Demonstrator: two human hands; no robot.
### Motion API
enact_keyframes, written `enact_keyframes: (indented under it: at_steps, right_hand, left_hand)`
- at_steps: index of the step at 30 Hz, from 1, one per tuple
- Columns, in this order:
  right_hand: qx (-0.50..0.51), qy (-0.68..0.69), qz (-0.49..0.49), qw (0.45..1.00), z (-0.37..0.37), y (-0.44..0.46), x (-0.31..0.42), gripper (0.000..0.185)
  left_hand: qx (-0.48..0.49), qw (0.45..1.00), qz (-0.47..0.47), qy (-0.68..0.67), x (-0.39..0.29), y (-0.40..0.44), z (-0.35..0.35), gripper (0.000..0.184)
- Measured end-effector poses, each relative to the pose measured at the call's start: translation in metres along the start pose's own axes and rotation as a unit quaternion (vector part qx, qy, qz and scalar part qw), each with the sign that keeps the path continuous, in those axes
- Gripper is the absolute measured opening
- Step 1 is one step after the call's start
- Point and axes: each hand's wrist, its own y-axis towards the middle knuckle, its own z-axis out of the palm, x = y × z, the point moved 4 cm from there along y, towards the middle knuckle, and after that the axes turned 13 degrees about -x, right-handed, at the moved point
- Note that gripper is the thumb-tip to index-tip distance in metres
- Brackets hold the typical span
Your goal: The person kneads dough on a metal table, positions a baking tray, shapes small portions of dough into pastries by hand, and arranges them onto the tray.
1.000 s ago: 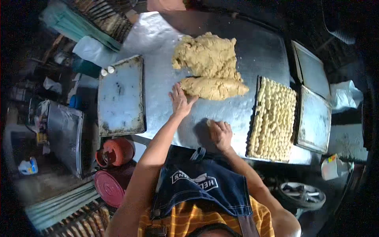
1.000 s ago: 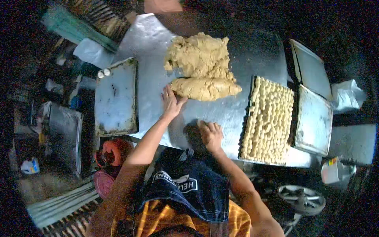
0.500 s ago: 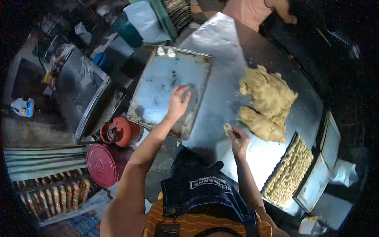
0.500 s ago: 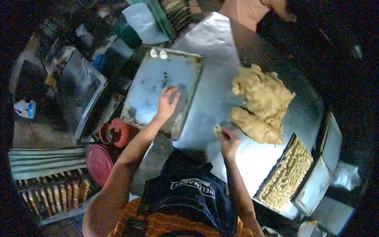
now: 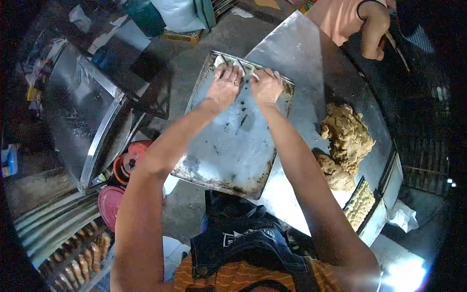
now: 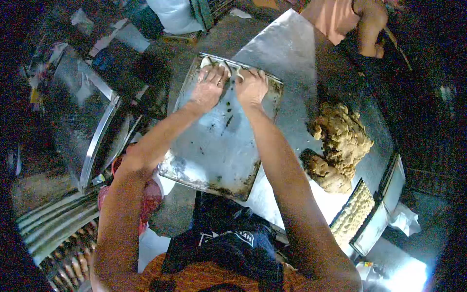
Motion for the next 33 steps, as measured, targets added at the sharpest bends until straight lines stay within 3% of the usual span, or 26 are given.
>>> enact_keyframes:
  at_steps: [3, 8, 10, 12, 13, 14, 15, 17, 18, 19, 20, 23, 24, 25, 26, 28, 29, 30, 32, 33]
  right_hand:
    - [-0.033, 0.042, -0.028, 0.998, 0.006, -0.019, -0.001, 0.025]
    - [0.030, -0.100, -0.136, 0.985, 0.006, -0.035, 0.009, 0.053]
    - [0.102, -0.091, -0.118, 0.984, 0.005, -0.031, 0.010, 0.050]
    - [0.153, -0.062, -0.117, 0.979, 0.009, -0.019, 0.008, 0.048]
    - [0.115, 0.047, -0.082, 0.989, 0.008, -0.017, 0.002, 0.041]
    - [0.109, 0.004, -0.051, 0.993, 0.006, -0.020, -0.010, 0.041]
    - [0.073, 0.034, -0.027, 0.996, -0.015, -0.027, -0.017, 0.039]
    - [0.001, 0.094, 0.006, 0.996, -0.078, -0.052, -0.031, 0.035]
    - [0.035, 0.123, 0.022, 0.992, -0.115, -0.071, -0.043, 0.032]
    - [0.077, 0.245, 0.071, 0.964, -0.171, -0.085, -0.055, 0.025]
    - [0.057, 0.266, 0.072, 0.960, -0.209, -0.111, -0.075, 0.022]
    - [0.102, 0.198, 0.049, 0.974, -0.308, -0.208, -0.161, 0.020]
    - [0.084, 0.204, 0.095, 0.971, -0.340, -0.241, -0.203, 0.019]
    - [0.087, 0.186, 0.132, 0.970, -0.357, -0.283, -0.255, 0.022]
    - [0.119, 0.208, 0.282, 0.929, -0.394, -0.298, -0.301, 0.025]
    - [0.013, -0.033, 0.362, 0.932, -0.462, -0.312, -0.378, 0.015]
    - [0.034, -0.129, 0.354, 0.926, -0.487, -0.318, -0.419, 0.018]
    - [0.084, -0.138, 0.450, 0.878, -0.516, -0.310, -0.436, 0.020]
    - [-0.012, -0.222, 0.302, 0.927, -0.535, -0.315, -0.475, 0.023]
    - [-0.011, -0.231, 0.283, 0.931, -0.532, -0.319, -0.495, 0.023]
  left_hand:
    - [0.037, 0.999, -0.014, -0.020, 0.003, 0.005, -0.003, 0.046]
    - [0.053, 0.998, -0.002, -0.030, 0.004, -0.010, 0.021, 0.048]
    - [0.030, 0.999, 0.011, -0.008, 0.002, -0.003, 0.010, 0.047]
    - [0.008, 0.998, -0.049, 0.050, -0.002, 0.011, -0.008, 0.046]
    - [-0.023, 0.997, -0.061, -0.030, 0.000, 0.009, -0.012, 0.043]
    - [-0.128, 0.962, -0.062, -0.234, -0.007, 0.006, -0.025, 0.040]
    - [-0.133, 0.952, -0.113, -0.251, -0.025, -0.008, -0.029, 0.038]
    - [-0.084, 0.928, -0.208, -0.297, -0.075, -0.014, -0.062, 0.040]
    - [-0.018, 0.879, -0.283, -0.383, -0.110, -0.025, -0.070, 0.043]
    - [-0.023, 0.862, -0.267, -0.429, -0.155, -0.028, -0.082, 0.042]
    - [-0.027, 0.847, -0.253, -0.466, -0.200, -0.036, -0.092, 0.042]
    - [0.094, 0.817, -0.278, -0.497, -0.313, -0.044, -0.128, 0.052]
    - [0.093, 0.820, -0.273, -0.494, -0.337, -0.045, -0.127, 0.052]
    - [0.063, 0.865, -0.229, -0.442, -0.358, -0.050, -0.125, 0.053]
    - [0.032, 0.904, -0.183, -0.385, -0.379, -0.056, -0.122, 0.054]
    - [-0.027, 0.961, -0.089, -0.261, -0.417, -0.068, -0.120, 0.057]
    - [-0.023, 0.964, -0.085, -0.252, -0.429, -0.070, -0.121, 0.057]
    - [0.001, 0.961, -0.098, -0.257, -0.434, -0.070, -0.121, 0.057]
    - [0.040, 0.956, -0.131, -0.261, -0.436, -0.063, -0.116, 0.058]
    - [0.056, 0.952, -0.151, -0.260, -0.436, -0.060, -0.112, 0.058]
